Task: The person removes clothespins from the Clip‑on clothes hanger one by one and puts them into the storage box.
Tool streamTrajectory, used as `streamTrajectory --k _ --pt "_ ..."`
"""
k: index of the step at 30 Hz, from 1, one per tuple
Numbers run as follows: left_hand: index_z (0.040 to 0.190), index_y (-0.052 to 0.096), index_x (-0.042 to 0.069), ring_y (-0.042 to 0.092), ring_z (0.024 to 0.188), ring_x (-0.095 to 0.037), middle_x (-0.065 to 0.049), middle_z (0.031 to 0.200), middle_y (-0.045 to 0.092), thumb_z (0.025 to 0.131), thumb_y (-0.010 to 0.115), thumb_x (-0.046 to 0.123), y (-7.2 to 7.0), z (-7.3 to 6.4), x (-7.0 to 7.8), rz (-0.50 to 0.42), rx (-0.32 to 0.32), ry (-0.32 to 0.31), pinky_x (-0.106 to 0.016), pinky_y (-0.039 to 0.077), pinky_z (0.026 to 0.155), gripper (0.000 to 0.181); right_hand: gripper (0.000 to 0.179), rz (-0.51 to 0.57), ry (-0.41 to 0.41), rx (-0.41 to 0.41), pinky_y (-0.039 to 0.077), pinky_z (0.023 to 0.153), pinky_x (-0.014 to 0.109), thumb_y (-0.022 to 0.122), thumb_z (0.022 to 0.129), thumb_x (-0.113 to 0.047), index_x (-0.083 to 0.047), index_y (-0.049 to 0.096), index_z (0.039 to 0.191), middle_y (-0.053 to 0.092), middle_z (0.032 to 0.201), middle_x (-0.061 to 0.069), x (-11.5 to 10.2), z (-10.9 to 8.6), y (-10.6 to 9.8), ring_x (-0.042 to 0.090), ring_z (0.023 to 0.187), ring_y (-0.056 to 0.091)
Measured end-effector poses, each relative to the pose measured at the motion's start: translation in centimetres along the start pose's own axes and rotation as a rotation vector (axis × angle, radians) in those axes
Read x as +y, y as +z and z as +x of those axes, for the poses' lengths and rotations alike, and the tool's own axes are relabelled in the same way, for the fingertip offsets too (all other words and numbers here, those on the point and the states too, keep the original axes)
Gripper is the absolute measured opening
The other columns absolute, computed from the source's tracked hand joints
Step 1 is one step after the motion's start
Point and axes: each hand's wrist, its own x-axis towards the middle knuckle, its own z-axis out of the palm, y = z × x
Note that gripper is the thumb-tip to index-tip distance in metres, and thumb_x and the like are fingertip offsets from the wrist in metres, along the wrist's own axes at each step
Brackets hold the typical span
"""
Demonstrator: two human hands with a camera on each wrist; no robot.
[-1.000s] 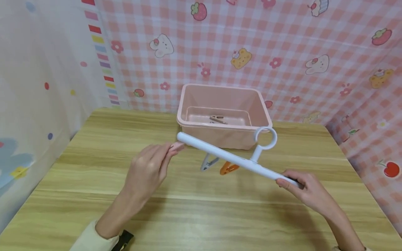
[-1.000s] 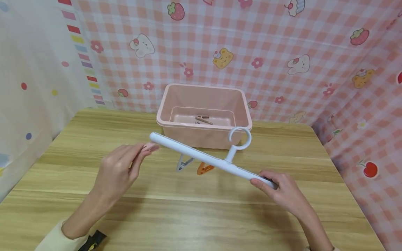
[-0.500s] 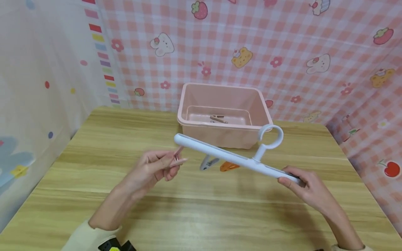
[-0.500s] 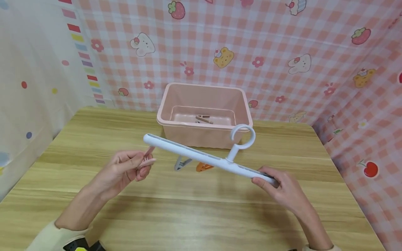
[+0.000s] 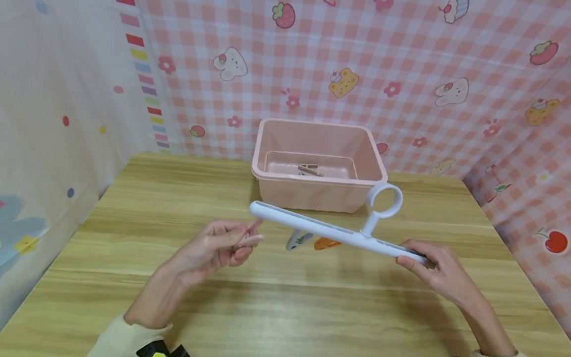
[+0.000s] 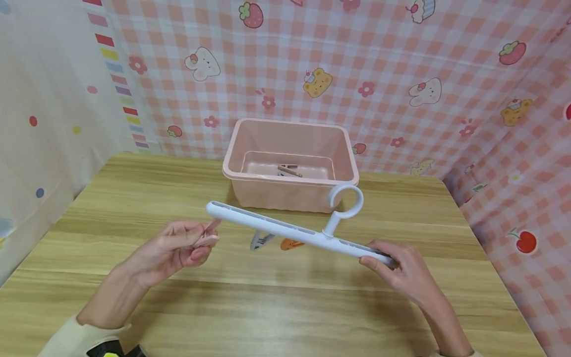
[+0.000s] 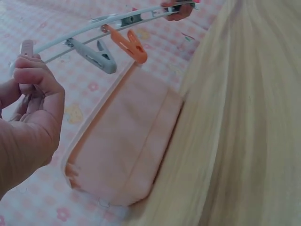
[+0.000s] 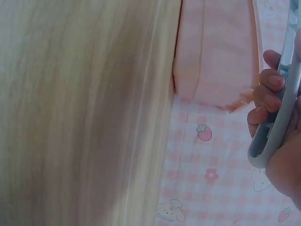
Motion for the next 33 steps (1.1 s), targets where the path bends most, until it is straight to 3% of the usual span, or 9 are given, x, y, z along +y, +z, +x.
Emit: streamTrajectory --k 5,10,12,17,19,22,26,28,33 --pt "0.092 0.073 0.015 0.054 0.069 0.0 0.008 0.073 0.06 0.106 0.049 0.017 0.3 0.0 0.3 0.074 0.058 -0.014 -0.015 0.042 0.063 0.028 0.028 0.002 -0.016 -0.003 0.036 0.049 0.021 0.075 0.084 0.0 -0.027 0.069 0.09 0.058 0.07 -0.011 0.3 -0.1 0.0 -0.003 0.056 0.043" --pt "0.097 0.072 0.002 0.058 0.07 -0.003 0.003 0.072 0.062 0.105 0.054 0.018 1.3 0.1 0.0 0.39 0.333 0.087 -0.017 0.049 0.061 0.025 0.021 -0.006 0.04 -0.019 0.035 0.046 0.022 0.075 0.087 -0.004 -0.024 0.07 0.09 0.054 0.066 -0.014 0.3 -0.2 0.1 -0.003 0.053 0.04" --pt "0.101 0.073 -0.001 0.059 0.066 -0.004 0.002 0.072 0.065 0.102 0.06 0.016 1.9 0.1 -0.2 0.631 0.449 0.202 -0.018 0.05 0.057 0.021 0.018 -0.01 0.064 -0.027 0.035 0.046 0.023 0.074 0.088 -0.006 -0.023 0.07 0.09 0.053 0.065 -0.015 0.1 -0.2 0.1 -0.003 0.053 0.04" --pt "0.099 0.076 0.002 0.066 0.065 -0.009 -0.005 0.081 0.076 0.094 0.069 0.01 2.5 0.4 -0.8 1.345 0.66 0.648 -0.02 0.052 0.053 0.011 0.014 -0.017 0.097 -0.03 0.036 0.047 0.024 0.073 0.089 -0.008 -0.021 0.071 0.091 0.055 0.066 -0.013 -0.2 -0.3 -0.1 -0.002 0.054 0.041" --pt "0.097 0.075 0.0 0.069 0.066 -0.015 -0.009 0.084 0.077 0.097 0.066 0.013 2.5 0.6 -1.0 1.516 0.699 0.784 -0.025 0.058 0.058 0.016 0.012 -0.018 0.108 -0.035 0.036 0.047 0.024 0.073 0.09 -0.009 -0.021 0.071 0.092 0.055 0.066 -0.013 -0.3 -0.3 -0.1 -0.001 0.054 0.041" --pt "0.096 0.073 -0.003 0.073 0.071 -0.025 -0.014 0.084 0.077 0.104 0.056 0.023 2.4 0.7 -1.1 1.67 0.731 0.87 -0.035 0.062 0.064 0.032 0.012 -0.009 0.11 -0.058 0.036 0.047 0.023 0.072 0.091 -0.009 -0.021 0.072 0.092 0.056 0.067 -0.01 -0.3 -0.2 -0.2 -0.001 0.054 0.041" --pt "0.096 0.073 -0.004 0.072 0.069 -0.026 -0.014 0.083 0.076 0.104 0.056 0.023 2.3 0.7 -1.1 1.703 0.731 0.892 -0.036 0.061 0.063 0.033 0.012 0.026 0.097 -0.09 0.037 0.047 0.023 0.07 0.092 -0.007 -0.019 0.071 0.091 0.057 0.066 -0.005 -0.2 -0.2 -0.2 -0.001 0.054 0.041" --pt "0.097 0.075 -0.002 0.072 0.069 -0.02 -0.011 0.083 0.077 0.1 0.062 0.018 2.3 0.7 -1.0 1.622 0.723 0.843 -0.031 0.06 0.061 0.023 0.012 0.047 0.102 -0.099 0.037 0.047 0.023 0.069 0.092 -0.006 -0.018 0.071 0.091 0.057 0.066 -0.003 -0.2 -0.3 -0.2 0.0 0.054 0.04" --pt "0.1 0.074 -0.004 0.064 0.063 -0.005 -0.009 0.074 0.072 0.098 0.065 0.008 2.5 0.4 -0.6 1.004 0.633 0.494 -0.021 0.055 0.056 0.016 0.014 0.065 0.092 -0.082 0.037 0.046 0.023 0.069 0.092 -0.004 -0.018 0.069 0.092 0.053 0.066 -0.009 -0.1 -0.3 -0.1 -0.001 0.054 0.039"
